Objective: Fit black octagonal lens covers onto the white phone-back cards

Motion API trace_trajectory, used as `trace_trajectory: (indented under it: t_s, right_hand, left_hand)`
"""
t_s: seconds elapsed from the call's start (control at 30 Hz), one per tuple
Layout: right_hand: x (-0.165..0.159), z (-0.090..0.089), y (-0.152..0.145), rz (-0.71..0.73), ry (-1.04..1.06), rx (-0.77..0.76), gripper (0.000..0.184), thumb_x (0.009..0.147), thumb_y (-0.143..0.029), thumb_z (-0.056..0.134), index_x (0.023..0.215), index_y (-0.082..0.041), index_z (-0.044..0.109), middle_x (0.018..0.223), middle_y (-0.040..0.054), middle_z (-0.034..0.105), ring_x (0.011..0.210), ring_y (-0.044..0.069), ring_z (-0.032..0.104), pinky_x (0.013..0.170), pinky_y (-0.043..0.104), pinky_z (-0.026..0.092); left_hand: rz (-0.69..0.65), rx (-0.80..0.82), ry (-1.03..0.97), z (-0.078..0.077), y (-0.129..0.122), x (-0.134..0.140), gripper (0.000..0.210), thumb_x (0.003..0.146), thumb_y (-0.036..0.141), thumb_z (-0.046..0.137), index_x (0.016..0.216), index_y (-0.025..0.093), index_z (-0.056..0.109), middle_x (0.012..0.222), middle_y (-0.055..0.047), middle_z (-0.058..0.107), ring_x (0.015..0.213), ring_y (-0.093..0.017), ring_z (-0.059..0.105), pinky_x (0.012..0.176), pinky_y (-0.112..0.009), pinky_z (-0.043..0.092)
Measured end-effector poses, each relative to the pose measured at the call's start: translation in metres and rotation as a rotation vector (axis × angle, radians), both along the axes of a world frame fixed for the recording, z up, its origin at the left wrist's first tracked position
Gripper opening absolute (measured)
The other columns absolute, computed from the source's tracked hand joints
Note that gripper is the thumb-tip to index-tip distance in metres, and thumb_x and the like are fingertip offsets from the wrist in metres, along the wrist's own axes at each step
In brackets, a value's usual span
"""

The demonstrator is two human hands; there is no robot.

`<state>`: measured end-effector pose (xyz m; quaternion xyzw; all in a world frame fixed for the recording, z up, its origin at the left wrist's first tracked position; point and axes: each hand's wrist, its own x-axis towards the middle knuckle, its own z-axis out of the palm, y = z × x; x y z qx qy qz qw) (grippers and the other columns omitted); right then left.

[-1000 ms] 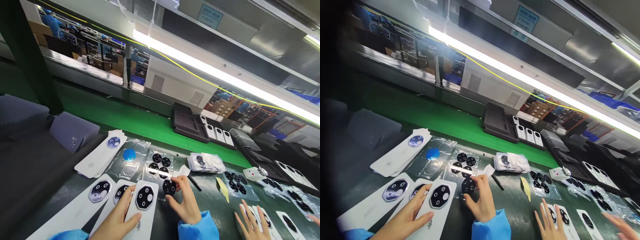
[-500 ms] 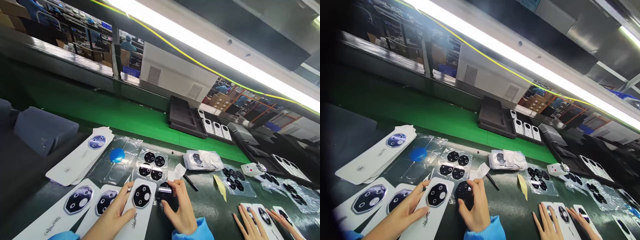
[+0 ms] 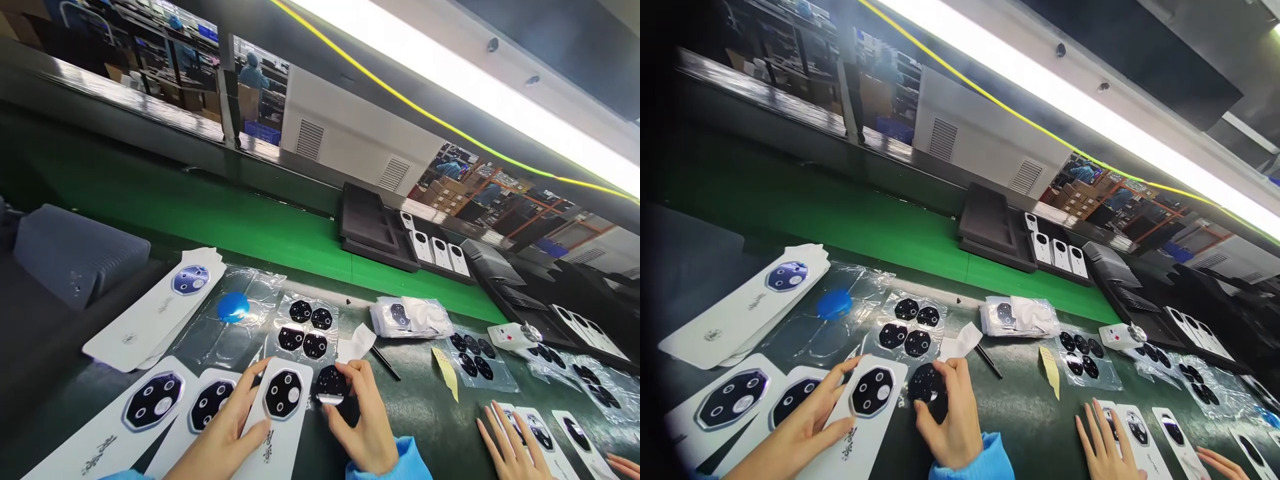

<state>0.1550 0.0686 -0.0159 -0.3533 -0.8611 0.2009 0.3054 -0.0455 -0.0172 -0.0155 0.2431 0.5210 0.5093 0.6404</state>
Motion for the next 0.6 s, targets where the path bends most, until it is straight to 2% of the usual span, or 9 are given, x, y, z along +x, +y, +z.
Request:
trace_trajectory:
  t_s: [0.17,0.47,0.6]
  right_hand:
    - [-0.002,-0.011,0.0,-0.06,0.088,-0.009,0.05,0.068,-0.01,0.054,0.115,-0.025,0.05,0.095,0.0035,0.05,0.084,0.02,0.054,0.074,0.031,0.053]
    - [0.002,0.002,0.001,-0.004,-0.04,-0.031,0.049,0.073,-0.008,0.057,0.118,-0.025,0.048,0.098,0.0046,0.052,0.082,0.019,0.056,0.065,0.028,0.053]
    - [0.0,-0.001,-0.001,-0.031,-0.007,-0.034,0.049,0.072,-0.008,0.056,0.117,-0.025,0.049,0.098,0.0044,0.053,0.083,0.02,0.057,0.068,0.029,0.053]
  left_hand:
    - [0.011,-0.009,-0.032,0.001,0.0,0.0,0.099,0.065,0.042,0.068,0.144,0.026,0.011,0.135,-0.007,0.057,0.121,-0.03,0.053,0.097,-0.035,0.045]
    - [-0.067,0.019,-0.039,-0.005,0.0,-0.005,0.097,0.072,0.044,0.065,0.146,0.025,0.005,0.135,-0.007,0.056,0.123,-0.026,0.052,0.097,-0.032,0.044]
    - [-0.102,0.036,-0.11,-0.003,0.0,-0.006,0.095,0.073,0.042,0.066,0.145,0.03,0.006,0.132,-0.007,0.057,0.121,-0.028,0.053,0.086,-0.034,0.05]
